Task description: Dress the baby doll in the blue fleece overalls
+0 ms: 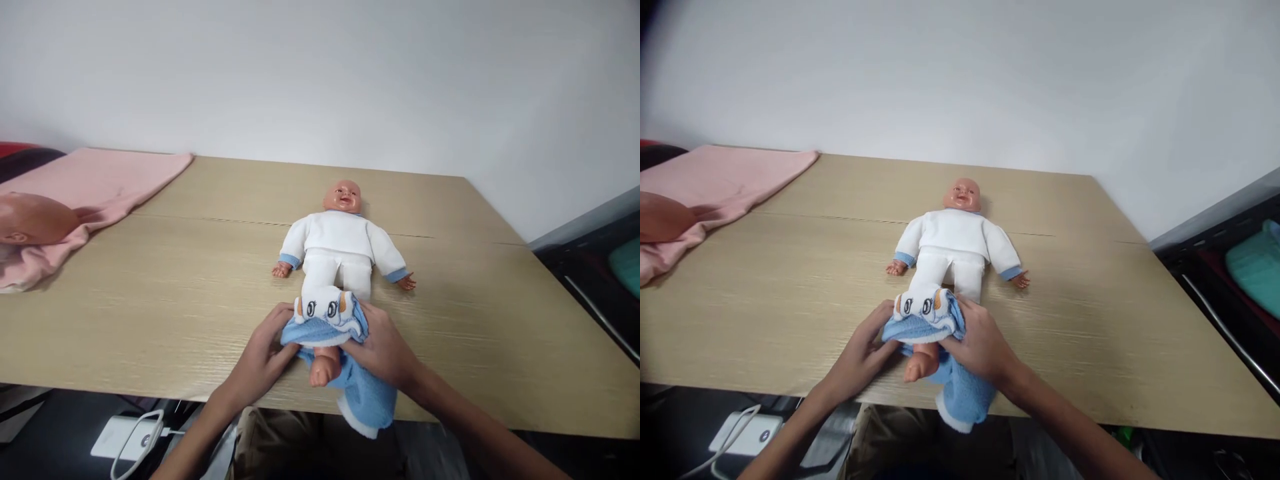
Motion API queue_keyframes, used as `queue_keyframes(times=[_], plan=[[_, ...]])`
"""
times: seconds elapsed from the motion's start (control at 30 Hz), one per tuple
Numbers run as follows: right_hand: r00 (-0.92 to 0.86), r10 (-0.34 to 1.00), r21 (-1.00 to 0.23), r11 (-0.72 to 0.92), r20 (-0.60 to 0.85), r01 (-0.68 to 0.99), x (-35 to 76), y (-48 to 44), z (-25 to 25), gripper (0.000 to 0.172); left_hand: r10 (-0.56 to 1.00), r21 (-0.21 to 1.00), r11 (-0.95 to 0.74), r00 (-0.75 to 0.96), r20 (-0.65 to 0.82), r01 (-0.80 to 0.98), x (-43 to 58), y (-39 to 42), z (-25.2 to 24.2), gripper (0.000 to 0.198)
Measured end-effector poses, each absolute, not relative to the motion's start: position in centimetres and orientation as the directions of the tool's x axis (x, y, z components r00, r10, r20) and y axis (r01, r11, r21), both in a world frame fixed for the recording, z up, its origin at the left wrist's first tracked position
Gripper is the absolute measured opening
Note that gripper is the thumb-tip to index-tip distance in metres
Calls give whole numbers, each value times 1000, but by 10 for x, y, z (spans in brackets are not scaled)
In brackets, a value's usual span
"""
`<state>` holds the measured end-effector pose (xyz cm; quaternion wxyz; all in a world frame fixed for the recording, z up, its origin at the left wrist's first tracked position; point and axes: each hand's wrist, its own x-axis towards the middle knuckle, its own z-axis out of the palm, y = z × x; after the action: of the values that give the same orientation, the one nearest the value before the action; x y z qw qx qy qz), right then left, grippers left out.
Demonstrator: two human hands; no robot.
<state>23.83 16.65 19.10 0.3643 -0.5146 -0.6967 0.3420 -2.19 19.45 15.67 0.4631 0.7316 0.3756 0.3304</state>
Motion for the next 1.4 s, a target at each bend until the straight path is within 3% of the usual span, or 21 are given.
queue_keyframes(times=[0.03, 0.13, 0.27, 0.43, 0.47, 0.67, 0.87, 1.0, 1.1, 1.17, 1.3, 1.4], plan=[[-221, 966, -859, 227, 137, 459, 241, 172, 191, 7, 849, 932, -278, 513, 125, 232, -23, 200, 159, 35], [-305, 947, -863, 238, 103, 446, 251, 189, 194, 11, 823, 975, -155, 567, 39, 159, -24, 219, 163, 28], [-459, 888, -854, 267, 37, 448, 262, 209, 203, 10, 782, 996, 50, 618, -83, 70, -23, 243, 159, 46], [-566, 824, -851, 295, -3, 434, 279, 211, 220, 66, 792, 994, 82, 602, -105, 65, -34, 262, 153, 56], [-556, 831, -852, 290, -3, 437, 283, 209, 221, 69, 792, 995, 84, 601, -104, 61, -37, 263, 151, 59], [-514, 857, -920, 168, -41, 354, 306, 196, 198, 43, 815, 998, 28, 577, -55, 55, -43, 263, 146, 66], [-287, 958, -998, 28, 8, 64, 306, 191, 159, 50, 871, 970, -107, 490, -14, 218, -38, 264, 154, 55], [-320, 946, -999, -47, -40, -14, 297, 189, 168, 55, 890, 932, -259, 439, 127, 255, -28, 259, 179, 45], [-370, 929, -1000, -19, -24, 18, 285, 190, 192, 64, 805, 851, -427, 558, 203, 305, -11, 259, 211, 58], [-400, 916, -997, 10, -23, 80, 278, 192, 209, 64, 717, 804, -482, 684, 135, 347, 3, 266, 231, 67], [-427, 903, -979, 41, -50, 200, 275, 199, 227, 44, 539, 811, -460, 839, -69, 362, 26, 290, 249, 39], [-462, 881, -964, 27, -101, 263, 287, 204, 230, 39, 460, 884, -383, 885, -67, 266, 33, 304, 245, 31]])
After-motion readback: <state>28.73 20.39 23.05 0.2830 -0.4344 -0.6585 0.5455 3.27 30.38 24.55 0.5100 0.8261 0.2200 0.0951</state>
